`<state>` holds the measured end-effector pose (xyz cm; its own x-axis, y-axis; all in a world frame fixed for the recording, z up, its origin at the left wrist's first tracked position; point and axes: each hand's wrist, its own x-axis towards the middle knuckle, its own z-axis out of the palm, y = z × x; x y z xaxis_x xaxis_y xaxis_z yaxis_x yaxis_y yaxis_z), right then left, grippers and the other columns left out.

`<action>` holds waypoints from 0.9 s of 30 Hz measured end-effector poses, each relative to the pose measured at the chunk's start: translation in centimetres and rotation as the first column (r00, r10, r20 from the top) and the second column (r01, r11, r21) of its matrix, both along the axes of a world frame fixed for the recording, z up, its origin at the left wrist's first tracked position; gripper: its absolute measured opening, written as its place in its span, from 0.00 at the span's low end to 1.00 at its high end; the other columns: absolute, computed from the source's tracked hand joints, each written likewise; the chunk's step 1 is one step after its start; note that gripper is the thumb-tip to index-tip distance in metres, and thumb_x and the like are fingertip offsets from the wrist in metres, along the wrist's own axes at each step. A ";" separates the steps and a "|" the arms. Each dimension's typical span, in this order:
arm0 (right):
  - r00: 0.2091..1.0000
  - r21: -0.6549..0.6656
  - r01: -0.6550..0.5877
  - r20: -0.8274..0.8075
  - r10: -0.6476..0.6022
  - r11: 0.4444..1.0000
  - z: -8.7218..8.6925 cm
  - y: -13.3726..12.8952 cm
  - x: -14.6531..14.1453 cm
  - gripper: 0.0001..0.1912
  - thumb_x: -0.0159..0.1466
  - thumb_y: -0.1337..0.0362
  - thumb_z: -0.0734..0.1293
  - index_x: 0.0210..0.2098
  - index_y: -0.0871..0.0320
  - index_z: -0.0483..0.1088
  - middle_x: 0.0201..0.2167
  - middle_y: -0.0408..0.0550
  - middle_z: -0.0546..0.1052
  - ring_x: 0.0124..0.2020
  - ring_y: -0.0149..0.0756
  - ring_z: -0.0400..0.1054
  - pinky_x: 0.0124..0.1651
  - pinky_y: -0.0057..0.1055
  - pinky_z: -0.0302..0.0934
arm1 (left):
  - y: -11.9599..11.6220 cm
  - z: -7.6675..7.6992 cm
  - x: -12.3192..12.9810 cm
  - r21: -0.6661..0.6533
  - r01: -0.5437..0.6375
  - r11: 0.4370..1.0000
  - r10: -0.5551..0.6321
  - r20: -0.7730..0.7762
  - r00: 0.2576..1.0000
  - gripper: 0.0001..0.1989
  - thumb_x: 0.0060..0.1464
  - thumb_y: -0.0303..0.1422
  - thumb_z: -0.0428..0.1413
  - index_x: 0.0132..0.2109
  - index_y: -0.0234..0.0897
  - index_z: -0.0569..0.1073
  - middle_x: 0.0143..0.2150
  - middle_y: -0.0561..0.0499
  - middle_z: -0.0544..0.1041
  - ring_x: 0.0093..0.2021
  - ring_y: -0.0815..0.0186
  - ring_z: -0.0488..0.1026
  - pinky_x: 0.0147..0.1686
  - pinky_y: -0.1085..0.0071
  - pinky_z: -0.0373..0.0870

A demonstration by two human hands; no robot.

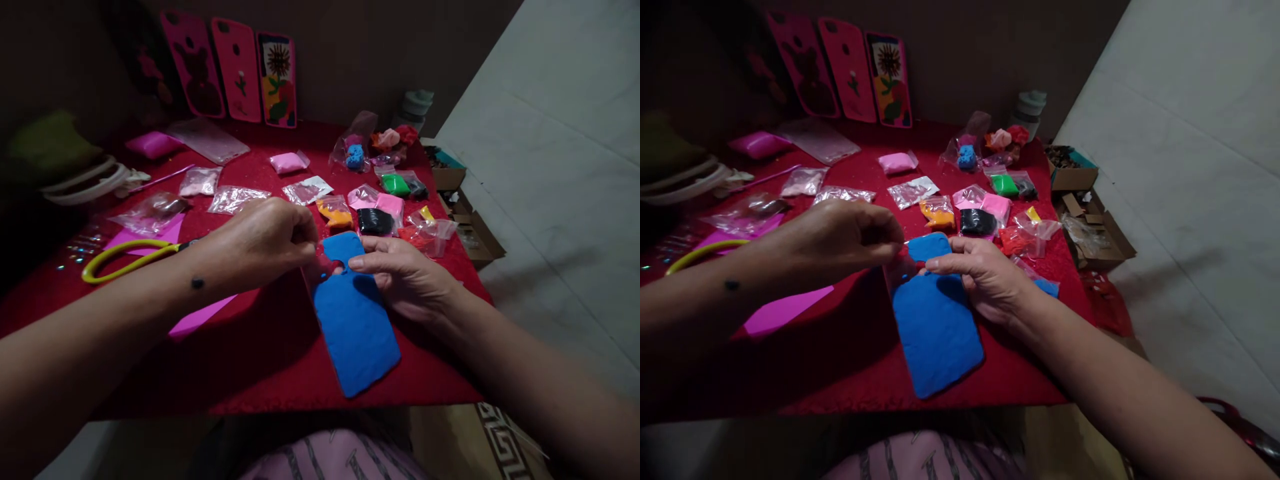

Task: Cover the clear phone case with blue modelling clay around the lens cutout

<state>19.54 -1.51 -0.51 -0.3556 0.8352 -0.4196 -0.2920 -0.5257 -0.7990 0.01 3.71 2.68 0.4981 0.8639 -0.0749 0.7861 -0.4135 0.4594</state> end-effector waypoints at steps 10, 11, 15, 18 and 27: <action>0.998 -0.076 -0.030 0.051 0.034 0.997 -0.7 0.0 -0.6 0.10 0.48 0.70 0.76 0.29 0.64 0.74 0.22 0.42 0.75 0.22 0.26 0.67 0.29 0.25 0.64 | 0.1 -0.5 -0.6 0.026 0.043 0.999 -0.045 0.073 0.996 0.10 0.45 0.35 0.52 0.29 0.38 0.76 0.24 0.52 0.78 0.25 0.67 0.73 0.26 0.70 0.62; 0.998 -0.083 -0.028 0.054 0.033 0.996 -0.7 0.0 -0.7 0.09 0.49 0.70 0.76 0.28 0.64 0.73 0.22 0.42 0.74 0.22 0.27 0.67 0.29 0.25 0.64 | 0.1 -0.5 -0.5 0.031 0.043 0.999 -0.045 0.068 0.997 0.09 0.45 0.34 0.52 0.29 0.38 0.76 0.24 0.52 0.78 0.25 0.67 0.73 0.26 0.70 0.62; 0.994 -0.088 0.001 0.108 0.009 0.996 -0.4 -0.2 -0.8 0.08 0.48 0.71 0.75 0.26 0.62 0.72 0.20 0.40 0.73 0.20 0.26 0.65 0.27 0.24 0.60 | -0.1 -0.4 -0.3 0.030 0.043 0.999 -0.044 0.052 0.998 0.09 0.45 0.31 0.52 0.30 0.38 0.77 0.25 0.53 0.79 0.25 0.67 0.73 0.26 0.70 0.63; 0.995 -0.082 -0.005 0.098 0.013 0.997 -0.3 -0.2 -0.6 0.07 0.49 0.71 0.74 0.26 0.62 0.73 0.21 0.41 0.73 0.21 0.25 0.65 0.28 0.24 0.60 | -0.1 -0.3 -0.2 0.011 0.031 0.999 -0.031 0.042 0.999 0.08 0.45 0.30 0.52 0.30 0.39 0.77 0.26 0.53 0.79 0.26 0.67 0.73 0.26 0.70 0.63; 1.000 -0.057 -0.013 0.020 0.014 0.998 -0.5 0.1 -0.5 0.05 0.48 0.70 0.74 0.26 0.63 0.77 0.24 0.44 0.76 0.24 0.25 0.68 0.30 0.22 0.61 | -0.2 0.0 0.0 0.010 -0.013 1.000 0.013 -0.014 1.000 0.06 0.46 0.29 0.55 0.29 0.39 0.77 0.25 0.54 0.79 0.25 0.67 0.73 0.27 0.70 0.62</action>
<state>19.09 -1.42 -0.99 -0.3578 0.8049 -0.4735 -0.2689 -0.5744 -0.7732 0.02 3.52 2.71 0.4861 0.8708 -0.0734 0.7976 -0.4078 0.4444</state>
